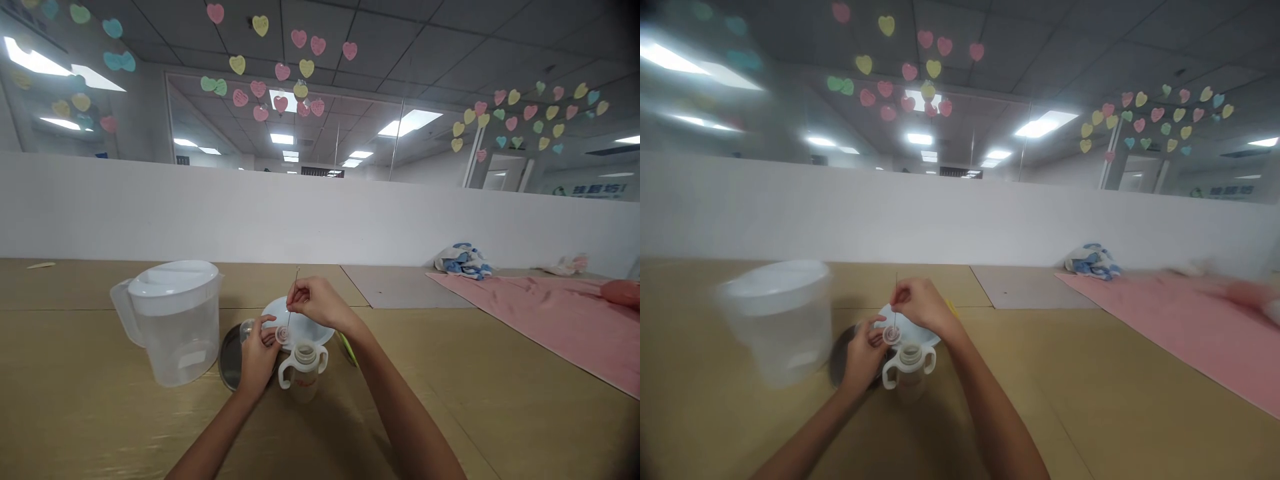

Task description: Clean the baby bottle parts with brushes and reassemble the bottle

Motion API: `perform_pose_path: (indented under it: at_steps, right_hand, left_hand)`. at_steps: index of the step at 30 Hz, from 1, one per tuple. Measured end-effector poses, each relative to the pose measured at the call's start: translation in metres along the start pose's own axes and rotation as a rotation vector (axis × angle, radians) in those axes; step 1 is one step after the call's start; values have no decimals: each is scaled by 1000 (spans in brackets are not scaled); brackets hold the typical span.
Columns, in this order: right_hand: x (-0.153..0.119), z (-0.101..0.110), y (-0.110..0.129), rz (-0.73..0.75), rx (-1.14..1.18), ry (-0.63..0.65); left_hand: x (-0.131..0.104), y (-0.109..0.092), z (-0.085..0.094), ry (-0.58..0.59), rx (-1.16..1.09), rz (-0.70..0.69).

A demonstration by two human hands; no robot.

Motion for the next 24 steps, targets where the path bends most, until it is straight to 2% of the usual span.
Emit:
perform_pose_path:
  at_steps: [4,14,19,24]
  right_hand:
    - [0,-2,3,2,-101,-62]
    - [-7,7,12,-27,-378,-195]
    - [-13,8,14,2,-453,-172]
    - [-13,2,16,5,-403,-85]
  left_hand:
    - [0,2,-1,43,-4,30]
    - [0,3,-2,17,-93,79]
    - [0,3,-3,37,-120,66]
    - [0,3,-2,46,-88,25]
Point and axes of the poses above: each hand's wrist, its own x-axis towards the middle knuckle, its own z-axis out of the back of the hand, y = z × x, the point moved 5 cm from there along x, towards the middle knuckle, and after that the axes turned 3 degrees about -z, right-handed, at the moved point
